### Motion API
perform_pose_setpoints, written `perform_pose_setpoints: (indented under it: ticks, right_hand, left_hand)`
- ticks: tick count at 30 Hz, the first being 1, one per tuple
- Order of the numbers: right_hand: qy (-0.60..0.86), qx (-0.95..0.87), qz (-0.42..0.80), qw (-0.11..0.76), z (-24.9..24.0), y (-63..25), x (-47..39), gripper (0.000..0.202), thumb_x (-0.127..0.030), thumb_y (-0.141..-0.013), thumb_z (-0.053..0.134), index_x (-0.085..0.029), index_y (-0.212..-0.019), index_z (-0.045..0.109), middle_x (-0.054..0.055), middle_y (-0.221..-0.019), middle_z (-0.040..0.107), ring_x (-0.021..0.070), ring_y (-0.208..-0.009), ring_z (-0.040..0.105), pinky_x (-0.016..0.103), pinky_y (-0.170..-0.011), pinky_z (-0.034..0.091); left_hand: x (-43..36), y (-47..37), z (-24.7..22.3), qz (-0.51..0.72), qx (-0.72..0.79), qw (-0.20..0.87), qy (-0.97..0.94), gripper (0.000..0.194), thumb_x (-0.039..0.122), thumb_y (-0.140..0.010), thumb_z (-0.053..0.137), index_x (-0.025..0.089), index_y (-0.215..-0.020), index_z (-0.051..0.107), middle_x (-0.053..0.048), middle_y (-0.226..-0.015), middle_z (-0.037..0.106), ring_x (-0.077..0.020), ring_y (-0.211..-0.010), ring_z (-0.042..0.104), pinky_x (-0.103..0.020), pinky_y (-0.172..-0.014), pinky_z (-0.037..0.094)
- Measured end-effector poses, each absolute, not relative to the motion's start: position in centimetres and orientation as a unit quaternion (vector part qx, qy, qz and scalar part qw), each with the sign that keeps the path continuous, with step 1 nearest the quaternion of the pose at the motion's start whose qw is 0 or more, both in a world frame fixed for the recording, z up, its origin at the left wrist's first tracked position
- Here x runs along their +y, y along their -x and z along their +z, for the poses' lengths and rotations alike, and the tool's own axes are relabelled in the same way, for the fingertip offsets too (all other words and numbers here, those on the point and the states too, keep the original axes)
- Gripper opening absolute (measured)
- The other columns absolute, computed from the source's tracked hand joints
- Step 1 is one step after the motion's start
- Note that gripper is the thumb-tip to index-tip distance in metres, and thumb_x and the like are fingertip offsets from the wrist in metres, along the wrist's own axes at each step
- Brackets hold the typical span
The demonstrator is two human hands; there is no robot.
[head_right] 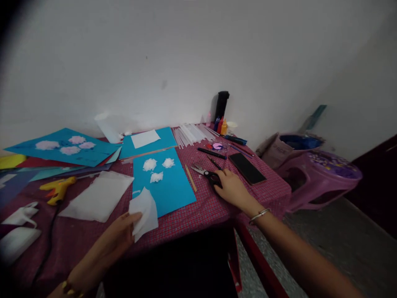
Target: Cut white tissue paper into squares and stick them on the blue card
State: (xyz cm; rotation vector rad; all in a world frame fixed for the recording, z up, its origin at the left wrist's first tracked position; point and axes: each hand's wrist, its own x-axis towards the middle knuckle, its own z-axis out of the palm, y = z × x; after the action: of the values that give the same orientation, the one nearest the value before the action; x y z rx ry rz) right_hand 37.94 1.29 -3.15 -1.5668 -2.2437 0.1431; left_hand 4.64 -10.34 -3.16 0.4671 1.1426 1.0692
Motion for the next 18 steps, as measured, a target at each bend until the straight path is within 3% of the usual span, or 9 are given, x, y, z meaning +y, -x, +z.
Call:
perform_pose_setpoints:
  ticks: [3, 6, 8, 11, 15, 18]
  right_hand:
    - [0.507, -0.825, 0.064, 0.242, -1.4, -36.3, -1.4, 0.031, -0.018, -0.081, 0.056, -0.017, -0.111, 0.06, 0.012, -0.109, 0.059, 0.026, -0.104, 0.055, 0.042, -0.094, 0.042]
    - [0.36, -0.874, 0.135, 0.296, 1.0, -32.5, -5.7, 0.037, -0.022, -0.084, 0.056, -0.023, -0.121, 0.053, 0.01, -0.121, 0.055, 0.0252, -0.115, 0.05, 0.044, -0.1, 0.038]
    - [0.269, -0.915, 0.142, 0.266, 1.8, -29.7, -7.9, 0.047, -0.024, -0.081, 0.062, -0.024, -0.127, 0.049, 0.01, -0.129, 0.052, 0.0263, -0.123, 0.044, 0.046, -0.107, 0.03]
    - [0.204, -0.944, 0.126, 0.226, 1.3, -26.3, -8.9, 0.055, -0.012, -0.078, 0.059, -0.026, -0.13, 0.046, 0.009, -0.146, 0.04, 0.0287, -0.135, 0.03, 0.053, -0.114, 0.01]
    - [0.228, -0.936, 0.1, 0.25, -1.0, -24.6, -7.5, 0.035, -0.003, -0.079, 0.051, -0.022, -0.107, 0.057, 0.008, -0.143, 0.045, 0.025, -0.137, 0.029, 0.052, -0.114, 0.008]
    - [0.26, -0.917, 0.115, 0.279, -2.5, -25.5, -6.4, 0.027, 0.0, -0.076, 0.05, -0.021, -0.09, 0.059, 0.006, -0.136, 0.052, 0.0227, -0.133, 0.036, 0.052, -0.113, 0.012]
  left_hand:
    - [-10.9, -5.7, -3.0, 0.47, 0.504, 0.696, -0.2, 0.034, 0.027, -0.063, 0.073, 0.017, -0.094, 0.063, -0.008, -0.092, 0.075, -0.0286, -0.094, 0.068, -0.037, -0.078, 0.054]
    - [-10.8, -6.6, -3.1, 0.483, 0.504, 0.684, -0.213, 0.028, 0.028, -0.065, 0.071, 0.017, -0.089, 0.064, -0.006, -0.086, 0.075, -0.0268, -0.091, 0.068, -0.035, -0.077, 0.053]
    - [-10.6, -7.1, -3.5, 0.515, 0.496, 0.664, -0.219, 0.023, 0.028, -0.065, 0.071, 0.019, -0.085, 0.064, -0.005, -0.087, 0.075, -0.0252, -0.092, 0.067, -0.034, -0.08, 0.052]
    - [-10.3, -7.9, -4.0, 0.549, 0.475, 0.65, -0.224, 0.022, 0.029, -0.066, 0.07, 0.019, -0.085, 0.065, -0.007, -0.096, 0.074, -0.0257, -0.097, 0.065, -0.035, -0.084, 0.05]
    - [-11.1, -8.4, -4.8, 0.574, 0.449, 0.651, -0.213, 0.028, 0.033, -0.071, 0.067, 0.018, -0.095, 0.065, -0.011, -0.106, 0.07, -0.0258, -0.101, 0.063, -0.036, -0.086, 0.05]
    - [-13.5, -7.8, -5.5, 0.517, 0.461, 0.686, -0.224, 0.029, 0.043, -0.077, 0.061, 0.02, -0.095, 0.063, -0.01, -0.097, 0.07, -0.0257, -0.093, 0.065, -0.039, -0.082, 0.051]
